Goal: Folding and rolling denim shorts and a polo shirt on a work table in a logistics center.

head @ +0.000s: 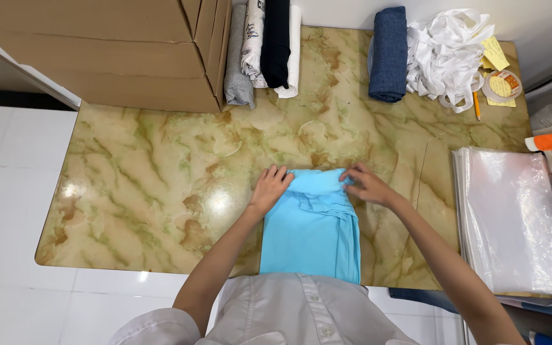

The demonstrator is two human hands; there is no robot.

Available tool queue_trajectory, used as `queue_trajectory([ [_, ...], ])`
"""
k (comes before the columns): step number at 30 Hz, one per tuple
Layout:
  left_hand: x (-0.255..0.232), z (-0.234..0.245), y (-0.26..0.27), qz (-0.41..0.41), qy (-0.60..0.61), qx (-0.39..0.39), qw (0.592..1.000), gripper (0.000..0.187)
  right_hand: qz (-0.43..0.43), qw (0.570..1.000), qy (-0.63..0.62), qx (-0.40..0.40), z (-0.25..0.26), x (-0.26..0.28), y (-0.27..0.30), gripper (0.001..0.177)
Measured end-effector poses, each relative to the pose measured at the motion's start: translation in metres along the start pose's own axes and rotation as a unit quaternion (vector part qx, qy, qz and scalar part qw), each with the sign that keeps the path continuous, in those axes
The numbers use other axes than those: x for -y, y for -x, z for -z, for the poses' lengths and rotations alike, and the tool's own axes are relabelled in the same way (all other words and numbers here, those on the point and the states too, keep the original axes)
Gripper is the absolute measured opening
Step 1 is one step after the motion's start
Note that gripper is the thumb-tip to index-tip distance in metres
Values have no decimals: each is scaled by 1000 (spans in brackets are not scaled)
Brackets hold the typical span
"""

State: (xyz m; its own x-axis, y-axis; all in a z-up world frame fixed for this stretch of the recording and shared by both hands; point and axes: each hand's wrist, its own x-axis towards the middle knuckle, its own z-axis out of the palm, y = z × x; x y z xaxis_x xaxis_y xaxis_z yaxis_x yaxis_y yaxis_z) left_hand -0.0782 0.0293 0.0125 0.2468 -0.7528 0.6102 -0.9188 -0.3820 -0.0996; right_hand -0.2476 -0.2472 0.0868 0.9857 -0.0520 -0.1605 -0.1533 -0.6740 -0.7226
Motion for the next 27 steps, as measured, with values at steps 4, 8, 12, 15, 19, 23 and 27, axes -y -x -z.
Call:
queue_trajectory([
  [4, -1, 5, -10, 23, 25, 51, 998, 15, -4, 998, -35, -44, 9, 9, -14, 47],
  [8, -1, -6, -11, 15, 16, 67, 997, 12, -111, 986, -109, 53, 20, 48, -34, 74],
  [12, -11, -10, -5, -15, -57, -15, 998, 17, -142, 981, -4, 132, 1, 41, -69, 82],
  [15, -22, -10, -3, -5, -109, -69, 992, 25, -108, 967, 170, 156, -9, 33, -81, 68],
  [19, -26, -5, -2, 0, -117, -80, 990, 26, -62, 953, 286, 83, -45, -6, -64, 52],
  [23, -37, 14, -6, 78, -56, 157, 983, 31, 29, 876, 451, -166, -98, -36, -43, 30],
  [27, -52, 67, -61, 156, 124, 370, 908, 92, 112, 796, 499, -324, -116, -23, -25, 7],
])
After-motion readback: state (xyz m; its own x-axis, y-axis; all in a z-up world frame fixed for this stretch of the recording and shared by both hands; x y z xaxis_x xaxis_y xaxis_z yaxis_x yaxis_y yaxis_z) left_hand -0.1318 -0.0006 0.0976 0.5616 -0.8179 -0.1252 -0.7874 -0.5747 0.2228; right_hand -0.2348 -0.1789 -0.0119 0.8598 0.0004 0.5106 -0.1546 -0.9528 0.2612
